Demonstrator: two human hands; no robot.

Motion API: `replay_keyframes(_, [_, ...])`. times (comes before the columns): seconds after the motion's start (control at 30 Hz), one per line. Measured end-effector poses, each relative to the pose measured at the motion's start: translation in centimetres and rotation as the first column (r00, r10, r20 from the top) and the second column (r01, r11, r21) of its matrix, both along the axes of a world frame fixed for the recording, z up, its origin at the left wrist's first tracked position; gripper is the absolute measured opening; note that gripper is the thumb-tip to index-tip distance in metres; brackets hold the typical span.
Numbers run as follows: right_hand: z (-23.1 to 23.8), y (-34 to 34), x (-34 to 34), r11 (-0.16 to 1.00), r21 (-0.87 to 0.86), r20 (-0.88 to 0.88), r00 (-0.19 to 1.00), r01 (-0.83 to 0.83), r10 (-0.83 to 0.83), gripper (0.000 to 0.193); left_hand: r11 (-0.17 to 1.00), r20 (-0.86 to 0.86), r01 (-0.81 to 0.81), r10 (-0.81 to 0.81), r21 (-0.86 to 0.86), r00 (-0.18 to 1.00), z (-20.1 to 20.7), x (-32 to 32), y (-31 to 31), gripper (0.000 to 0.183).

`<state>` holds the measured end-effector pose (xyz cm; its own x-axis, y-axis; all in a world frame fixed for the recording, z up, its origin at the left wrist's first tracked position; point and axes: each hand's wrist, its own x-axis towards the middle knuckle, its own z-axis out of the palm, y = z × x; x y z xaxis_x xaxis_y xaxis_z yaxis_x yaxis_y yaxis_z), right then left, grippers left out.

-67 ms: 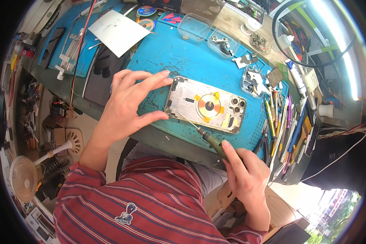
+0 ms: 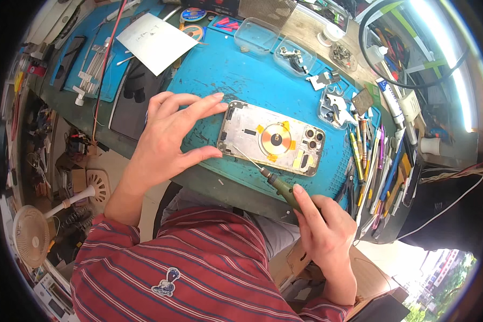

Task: The person uses a soldering iron to work on the internal components of a disassembled smartphone placed on a blue mat. They repeatedly apply the soldering iron to the phone's circuitry while holding the device steady with their other hand.

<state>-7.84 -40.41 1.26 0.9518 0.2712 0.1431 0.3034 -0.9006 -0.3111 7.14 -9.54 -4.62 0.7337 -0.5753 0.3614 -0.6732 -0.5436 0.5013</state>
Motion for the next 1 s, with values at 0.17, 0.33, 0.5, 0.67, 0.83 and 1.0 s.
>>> replay_keyframes(0.17, [-0.37, 0.42, 0.01, 1.0, 0.023, 0.016, 1.0, 0.013, -0.013, 0.063, 1.0, 0.003, 0.008, -0.008, -0.004, 1.0, 0.01, 0.04, -0.05, 0.093])
replay_keyframes(0.33, [0.04, 0.48, 0.02, 1.0, 0.013, -0.01, 1.0, -0.014, 0.014, 0.061, 1.0, 0.009, -0.001, 0.001, 0.003, 1.0, 0.03, -0.07, 0.02, 0.093])
replay_keyframes(0.5, [0.1, 0.78, 0.04, 1.0, 0.018, -0.009, 1.0, -0.014, 0.014, 0.061, 1.0, 0.008, 0.003, -0.003, -0.002, 1.0, 0.02, 0.01, -0.09, 0.092])
replay_keyframes(0.67, [0.09, 0.8, 0.04, 1.0, 0.015, -0.008, 1.0, -0.015, 0.015, 0.061, 1.0, 0.004, -0.001, 0.001, 0.01, 1.0, 0.0, -0.02, -0.01, 0.092])
replay_keyframes(0.83, [0.04, 0.88, -0.09, 1.0, 0.001, -0.009, 1.0, -0.029, 0.029, 0.061, 1.0, 0.009, -0.006, 0.006, 0.01, 1.0, 0.0, -0.04, -0.06, 0.091])
replay_keyframes(1.0, [-0.12, 0.86, -0.33, 0.999, 0.007, -0.014, 0.999, -0.037, 0.037, 0.062, 1.0, 0.007, -0.006, 0.006, 0.003, 1.0, -0.02, -0.01, 0.0, 0.091])
